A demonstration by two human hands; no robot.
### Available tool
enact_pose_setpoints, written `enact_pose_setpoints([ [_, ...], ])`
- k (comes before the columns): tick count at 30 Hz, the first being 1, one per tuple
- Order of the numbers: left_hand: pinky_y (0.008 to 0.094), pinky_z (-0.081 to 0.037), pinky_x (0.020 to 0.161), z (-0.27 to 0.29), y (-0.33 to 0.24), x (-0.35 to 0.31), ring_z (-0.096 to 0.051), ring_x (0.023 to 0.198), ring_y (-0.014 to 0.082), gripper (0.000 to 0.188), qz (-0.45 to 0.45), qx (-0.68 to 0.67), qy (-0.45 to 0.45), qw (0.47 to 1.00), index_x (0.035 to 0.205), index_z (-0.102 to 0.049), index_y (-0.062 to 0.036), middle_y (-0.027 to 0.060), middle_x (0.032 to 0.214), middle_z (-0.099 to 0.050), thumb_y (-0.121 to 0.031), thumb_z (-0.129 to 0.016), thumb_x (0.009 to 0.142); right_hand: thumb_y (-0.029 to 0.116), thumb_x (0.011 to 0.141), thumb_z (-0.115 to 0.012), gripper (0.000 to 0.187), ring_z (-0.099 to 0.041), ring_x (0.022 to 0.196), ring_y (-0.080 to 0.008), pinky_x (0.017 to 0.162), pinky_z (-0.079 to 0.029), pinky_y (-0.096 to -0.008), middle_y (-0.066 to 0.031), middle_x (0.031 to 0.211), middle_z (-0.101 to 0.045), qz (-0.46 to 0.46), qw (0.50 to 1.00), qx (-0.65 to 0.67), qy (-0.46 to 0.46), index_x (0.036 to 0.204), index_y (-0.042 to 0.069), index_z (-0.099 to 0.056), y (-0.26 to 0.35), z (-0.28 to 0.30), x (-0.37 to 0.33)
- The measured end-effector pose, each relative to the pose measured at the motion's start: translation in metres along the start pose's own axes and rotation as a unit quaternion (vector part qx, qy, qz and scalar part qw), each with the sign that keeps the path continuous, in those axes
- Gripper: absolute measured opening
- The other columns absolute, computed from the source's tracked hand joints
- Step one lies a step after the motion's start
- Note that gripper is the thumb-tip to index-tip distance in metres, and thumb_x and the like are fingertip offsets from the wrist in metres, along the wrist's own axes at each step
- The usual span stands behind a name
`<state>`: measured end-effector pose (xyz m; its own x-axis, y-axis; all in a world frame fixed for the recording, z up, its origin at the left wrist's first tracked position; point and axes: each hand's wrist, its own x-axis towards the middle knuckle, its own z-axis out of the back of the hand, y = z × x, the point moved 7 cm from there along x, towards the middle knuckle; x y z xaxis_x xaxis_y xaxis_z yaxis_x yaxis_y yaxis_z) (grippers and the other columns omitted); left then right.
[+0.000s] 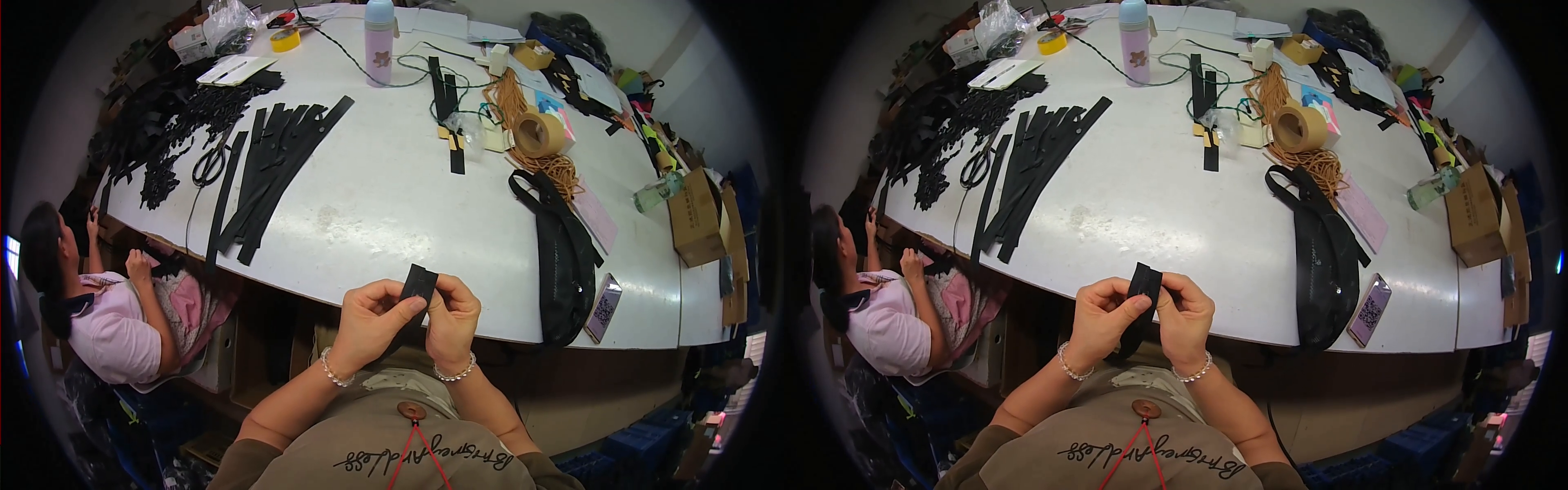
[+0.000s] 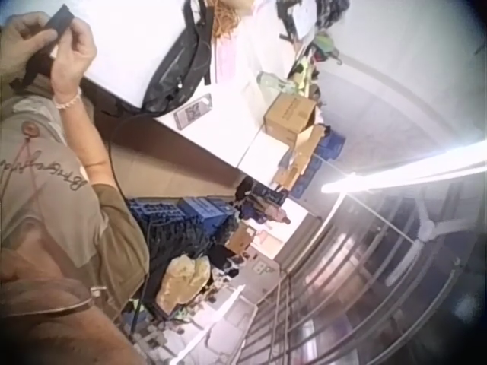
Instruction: Assembling and inspecting components for black fabric bags at a manufacturing workbench.
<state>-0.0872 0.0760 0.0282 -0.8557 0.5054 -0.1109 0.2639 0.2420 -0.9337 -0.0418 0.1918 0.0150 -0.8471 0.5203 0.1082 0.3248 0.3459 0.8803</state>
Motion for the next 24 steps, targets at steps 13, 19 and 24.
enact_pose_setpoints([
  [13,0.019,-0.047,0.062,0.003,0.0,-0.002,-0.058,0.071,0.0047,0.01,0.04,-0.027,0.039,0.998,0.092,-0.065,0.0021,0.0013,0.079,-0.065,-0.002,-0.069,0.084,-0.001,0.089,-0.061,0.011,-0.059,0.08,-0.0085,0.073,-0.049,-0.0218,-0.0041,0.091,-0.065,0.015,0.998,-0.037,0.056,0.099,-0.002,-0.064,0.008,-0.002,-0.003],
  [19,0.0173,-0.047,0.057,0.001,-0.005,0.001,-0.058,0.065,0.0049,0.01,0.004,0.004,0.024,1.0,0.092,-0.064,0.0028,0.0021,0.076,-0.065,-0.003,-0.069,0.085,-0.001,0.089,-0.062,0.01,-0.059,0.082,-0.0089,0.074,-0.049,-0.0217,-0.0045,0.092,-0.065,0.036,0.998,-0.047,0.033,0.099,-0.002,-0.064,0.01,-0.001,-0.007],
  [24,0.0177,-0.048,0.057,0.002,-0.006,0.0,-0.059,0.065,0.0048,0.01,-0.035,0.022,-0.011,0.999,0.09,-0.065,0.0026,0.0027,0.075,-0.066,-0.003,-0.071,0.083,0.001,0.089,-0.063,0.011,-0.059,0.083,-0.0085,0.074,-0.049,-0.0216,-0.0044,0.091,-0.066,0.014,1.0,-0.026,-0.002,0.099,-0.003,-0.064,0.005,0.0,-0.008],
])
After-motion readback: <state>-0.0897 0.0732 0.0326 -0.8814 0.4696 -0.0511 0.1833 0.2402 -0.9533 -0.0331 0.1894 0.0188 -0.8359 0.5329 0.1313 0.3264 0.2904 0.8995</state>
